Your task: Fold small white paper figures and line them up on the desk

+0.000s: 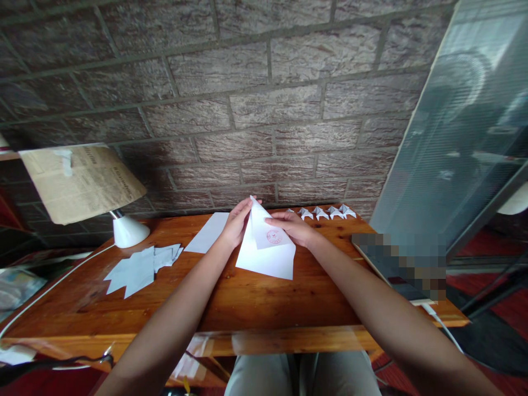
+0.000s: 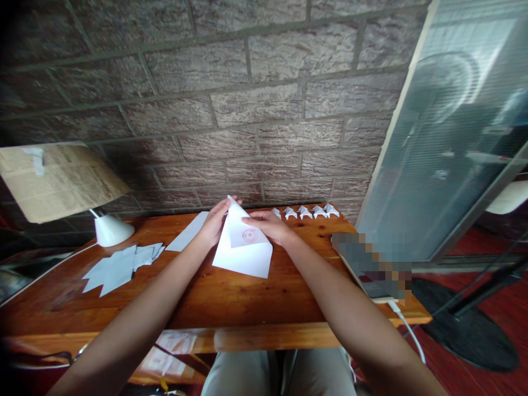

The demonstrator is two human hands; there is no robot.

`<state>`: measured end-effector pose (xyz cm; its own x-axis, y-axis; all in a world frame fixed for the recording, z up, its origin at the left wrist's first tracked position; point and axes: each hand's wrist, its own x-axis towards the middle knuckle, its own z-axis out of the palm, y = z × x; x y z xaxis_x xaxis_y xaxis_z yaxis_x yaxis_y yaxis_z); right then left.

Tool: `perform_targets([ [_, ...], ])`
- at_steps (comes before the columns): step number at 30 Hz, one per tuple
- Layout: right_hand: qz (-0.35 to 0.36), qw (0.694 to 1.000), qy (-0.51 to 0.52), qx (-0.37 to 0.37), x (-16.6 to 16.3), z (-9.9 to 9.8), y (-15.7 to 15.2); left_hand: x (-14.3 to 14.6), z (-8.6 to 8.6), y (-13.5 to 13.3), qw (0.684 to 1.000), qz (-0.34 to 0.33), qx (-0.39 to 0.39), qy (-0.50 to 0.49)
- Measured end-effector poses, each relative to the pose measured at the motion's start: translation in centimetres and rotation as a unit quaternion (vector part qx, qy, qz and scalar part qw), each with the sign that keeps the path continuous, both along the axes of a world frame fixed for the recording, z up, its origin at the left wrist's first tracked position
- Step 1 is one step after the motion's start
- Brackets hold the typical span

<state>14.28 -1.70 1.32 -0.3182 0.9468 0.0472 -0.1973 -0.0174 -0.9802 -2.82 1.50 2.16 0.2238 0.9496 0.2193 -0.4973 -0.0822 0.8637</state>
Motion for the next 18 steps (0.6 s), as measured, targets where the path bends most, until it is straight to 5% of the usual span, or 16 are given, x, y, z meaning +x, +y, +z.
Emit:
perform_targets([
  [9,0.046,0.999,-0.014,-0.003,-0.10,0.04,-0.23,-0.61,0.25,0.12,1.000,0.016,0.001,-0.014],
  [18,-0.005,0.979,-0.158,0.128,-0.69,-0.49,-0.09,-0.27,-0.23,-0.07,0.998,0.030,0.001,0.049],
])
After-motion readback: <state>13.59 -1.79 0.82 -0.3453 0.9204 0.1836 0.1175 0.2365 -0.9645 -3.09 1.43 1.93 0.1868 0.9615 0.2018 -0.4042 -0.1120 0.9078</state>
